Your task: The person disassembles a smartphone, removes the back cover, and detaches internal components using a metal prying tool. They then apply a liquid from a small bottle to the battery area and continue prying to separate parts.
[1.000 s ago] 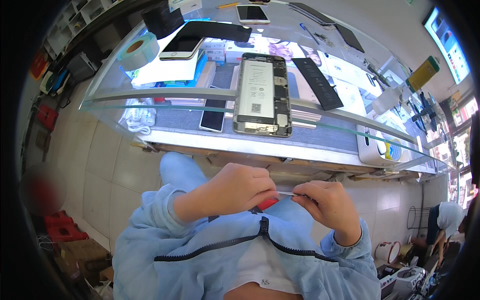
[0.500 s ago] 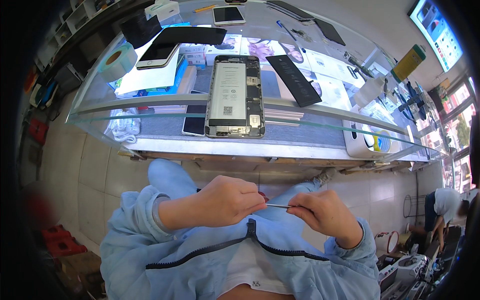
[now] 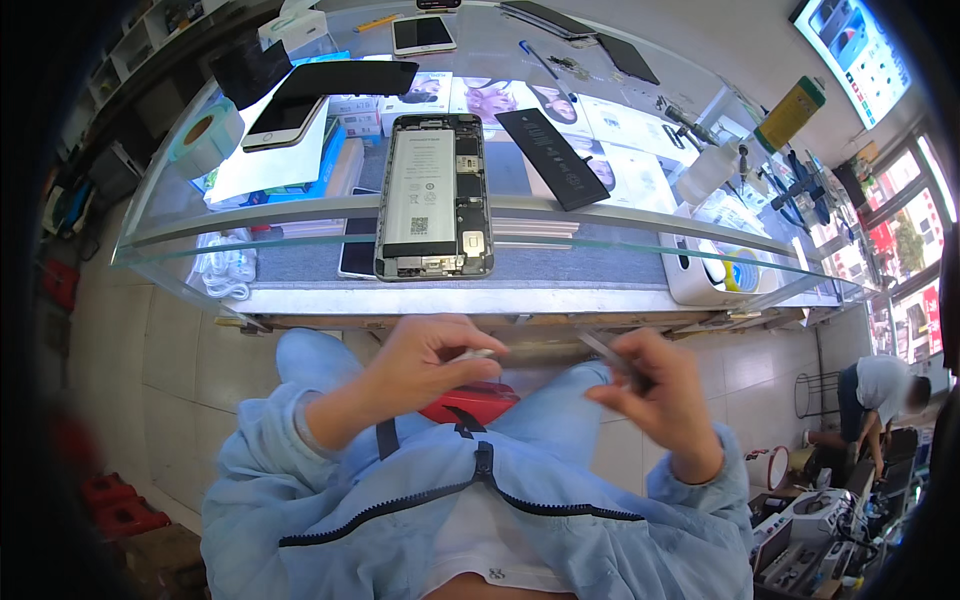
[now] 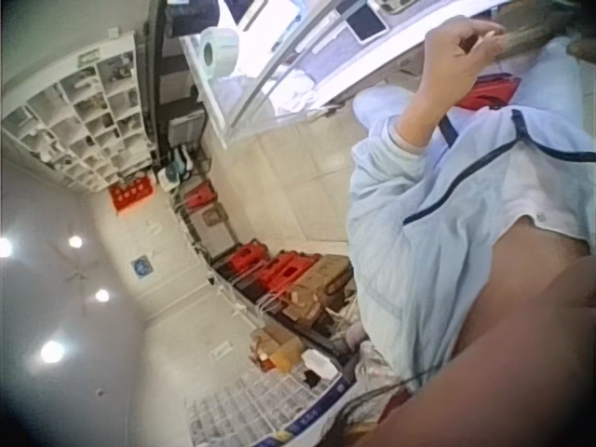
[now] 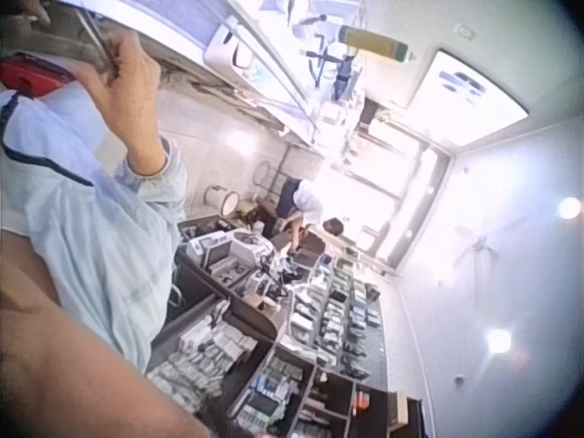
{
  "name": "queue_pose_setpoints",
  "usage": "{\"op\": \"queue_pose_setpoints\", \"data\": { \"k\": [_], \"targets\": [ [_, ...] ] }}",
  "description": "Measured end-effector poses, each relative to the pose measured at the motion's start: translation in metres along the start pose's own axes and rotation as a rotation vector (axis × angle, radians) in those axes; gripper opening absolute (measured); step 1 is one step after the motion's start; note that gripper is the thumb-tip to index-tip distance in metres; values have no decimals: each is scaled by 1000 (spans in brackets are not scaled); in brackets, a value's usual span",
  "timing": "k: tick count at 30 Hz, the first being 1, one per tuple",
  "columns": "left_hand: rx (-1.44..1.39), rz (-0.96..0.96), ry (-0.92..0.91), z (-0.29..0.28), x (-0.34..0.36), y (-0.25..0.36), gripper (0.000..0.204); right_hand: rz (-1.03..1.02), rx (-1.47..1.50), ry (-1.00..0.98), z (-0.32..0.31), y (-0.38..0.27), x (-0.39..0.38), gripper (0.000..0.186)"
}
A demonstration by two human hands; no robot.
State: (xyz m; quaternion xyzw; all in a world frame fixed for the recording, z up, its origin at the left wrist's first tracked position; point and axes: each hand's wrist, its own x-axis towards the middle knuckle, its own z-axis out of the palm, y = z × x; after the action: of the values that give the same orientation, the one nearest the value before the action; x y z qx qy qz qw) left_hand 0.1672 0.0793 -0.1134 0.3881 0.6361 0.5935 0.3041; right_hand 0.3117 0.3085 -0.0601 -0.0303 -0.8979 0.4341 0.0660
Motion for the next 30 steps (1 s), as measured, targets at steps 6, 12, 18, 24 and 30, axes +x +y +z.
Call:
{"op": "queue_pose_setpoints", "data": {
  "k": [6,12,18,24,30],
  "targets": [
    [-763,-48,-248,39,12,-9,50,-199,-116,111,31,-13,28,32],
    [-1010,-18,-219,30,10,2,55,-258,-217,141,-1,-36,57,12],
    [-866,-15,-208,4,-1,8,57,-423,-529,637,-64,-60,198,19],
    [-1329,118,4,-22,-1,3,45,-4,-901,592,-91,-3,326,24],
    [-1151,-10,147,-26,5,20,44,83,-803,594,-113,34,334,26]
  ]
}}
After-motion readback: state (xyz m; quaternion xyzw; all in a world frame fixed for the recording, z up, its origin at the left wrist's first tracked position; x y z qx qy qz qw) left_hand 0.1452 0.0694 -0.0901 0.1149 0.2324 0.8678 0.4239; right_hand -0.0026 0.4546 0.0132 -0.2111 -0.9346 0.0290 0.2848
